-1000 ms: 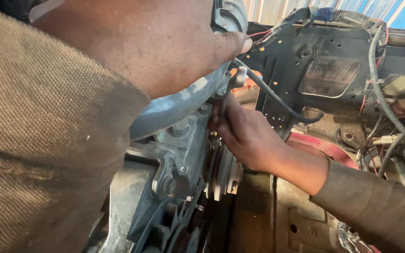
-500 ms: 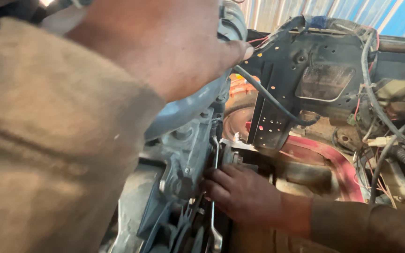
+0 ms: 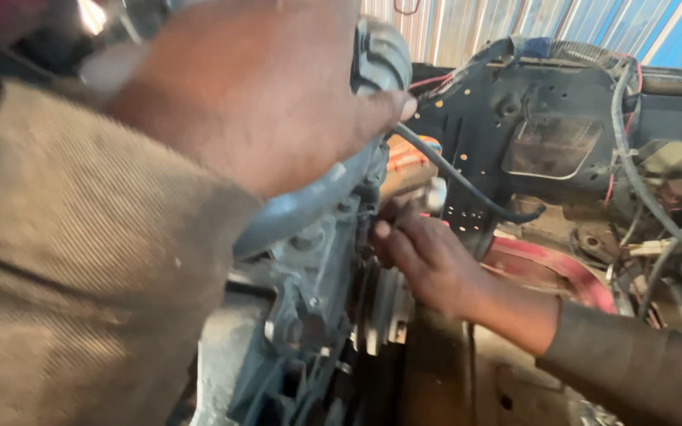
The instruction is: The person uses a wrench to tighten bolts on a car engine component, likely the alternator or a bracket, while holding a hose with the other hand. The hands repeatedly adjust the wrench and reposition the hose throughout the clip.
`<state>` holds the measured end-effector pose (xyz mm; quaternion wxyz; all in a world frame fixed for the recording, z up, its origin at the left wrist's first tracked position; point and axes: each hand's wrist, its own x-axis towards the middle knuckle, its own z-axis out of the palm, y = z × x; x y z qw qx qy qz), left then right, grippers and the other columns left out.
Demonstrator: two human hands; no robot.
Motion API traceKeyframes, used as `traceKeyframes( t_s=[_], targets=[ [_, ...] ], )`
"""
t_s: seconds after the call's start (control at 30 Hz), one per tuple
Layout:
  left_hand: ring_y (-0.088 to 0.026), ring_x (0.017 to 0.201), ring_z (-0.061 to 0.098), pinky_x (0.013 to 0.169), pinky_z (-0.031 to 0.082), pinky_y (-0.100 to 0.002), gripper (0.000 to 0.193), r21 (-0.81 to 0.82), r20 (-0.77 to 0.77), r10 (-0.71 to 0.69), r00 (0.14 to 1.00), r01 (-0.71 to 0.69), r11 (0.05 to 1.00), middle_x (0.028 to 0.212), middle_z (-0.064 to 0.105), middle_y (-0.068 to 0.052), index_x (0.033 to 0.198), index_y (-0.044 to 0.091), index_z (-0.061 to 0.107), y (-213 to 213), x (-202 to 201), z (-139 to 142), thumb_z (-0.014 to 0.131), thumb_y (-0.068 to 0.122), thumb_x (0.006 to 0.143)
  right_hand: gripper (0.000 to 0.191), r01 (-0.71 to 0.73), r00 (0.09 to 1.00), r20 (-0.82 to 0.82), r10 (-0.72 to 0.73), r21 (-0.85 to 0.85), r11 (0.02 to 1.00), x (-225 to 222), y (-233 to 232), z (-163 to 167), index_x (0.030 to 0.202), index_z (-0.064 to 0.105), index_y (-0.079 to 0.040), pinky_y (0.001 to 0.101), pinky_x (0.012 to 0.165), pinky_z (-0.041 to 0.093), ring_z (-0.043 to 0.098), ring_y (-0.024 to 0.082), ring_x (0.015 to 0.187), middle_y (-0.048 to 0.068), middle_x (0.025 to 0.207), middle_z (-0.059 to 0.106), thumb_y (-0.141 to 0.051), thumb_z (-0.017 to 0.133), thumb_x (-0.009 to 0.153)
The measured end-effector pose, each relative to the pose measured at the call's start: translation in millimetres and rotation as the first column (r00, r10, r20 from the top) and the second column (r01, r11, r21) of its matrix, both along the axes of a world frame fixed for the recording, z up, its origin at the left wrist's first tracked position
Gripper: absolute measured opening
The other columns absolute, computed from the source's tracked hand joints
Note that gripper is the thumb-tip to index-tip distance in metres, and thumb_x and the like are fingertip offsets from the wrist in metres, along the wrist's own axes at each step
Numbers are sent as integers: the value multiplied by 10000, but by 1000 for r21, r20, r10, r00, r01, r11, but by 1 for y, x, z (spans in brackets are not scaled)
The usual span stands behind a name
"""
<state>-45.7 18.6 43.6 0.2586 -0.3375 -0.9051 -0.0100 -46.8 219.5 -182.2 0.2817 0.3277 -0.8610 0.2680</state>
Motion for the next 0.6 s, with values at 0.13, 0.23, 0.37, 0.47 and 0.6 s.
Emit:
traceKeyframes(
  t_s=[0.13, 0.23, 0.37, 0.47, 0.6],
  targets=[
    [-400, 809, 743, 679, 602, -512, 734, -89, 15, 110, 994, -108, 990, 921, 707, -254, 1383, -34, 512, 4, 3, 2, 644, 564, 978, 346, 65, 844, 498, 198, -462, 885, -17, -2, 8, 889, 602, -14, 359, 657, 505, 600, 182, 704, 76, 745, 626, -253, 440, 1079],
    [-387, 805, 747, 700, 602, -508, 687, -73, -22, 59, 998, -60, 995, 897, 722, -237, 1330, -30, 563, 1, 2, 1, 662, 551, 976, 377, 116, 784, 564, 261, -545, 830, -23, -3, 19, 890, 593, -12, 335, 675, 508, 593, 158, 703, 56, 743, 620, -288, 423, 1083],
    [-376, 787, 747, 679, 602, -499, 671, -58, -63, 47, 997, -51, 997, 881, 721, -235, 1277, -40, 598, -1, -1, -2, 706, 531, 941, 360, 92, 799, 529, 285, -577, 812, -17, -7, 28, 910, 576, -20, 336, 664, 514, 601, 163, 692, 52, 747, 620, -293, 420, 1086],
    [-393, 695, 728, 543, 581, -491, 646, 69, -149, -128, 981, 139, 988, 880, 704, -269, 1204, -79, 626, -1, -2, -3, 773, 453, 869, 373, 55, 831, 507, 230, -487, 872, -7, -14, 27, 908, 587, -22, 342, 650, 505, 594, 167, 690, 49, 735, 610, -300, 425, 1098],
    [-327, 748, 750, 624, 607, -442, 584, 46, 60, -40, 997, 38, 998, 893, 719, -215, 1219, -23, 650, -1, -4, -3, 744, 487, 950, 265, 83, 850, 513, 120, -355, 931, -2, -21, 29, 987, 556, -52, 358, 613, 477, 577, 208, 644, 61, 707, 583, -282, 448, 1061]
  ],
)
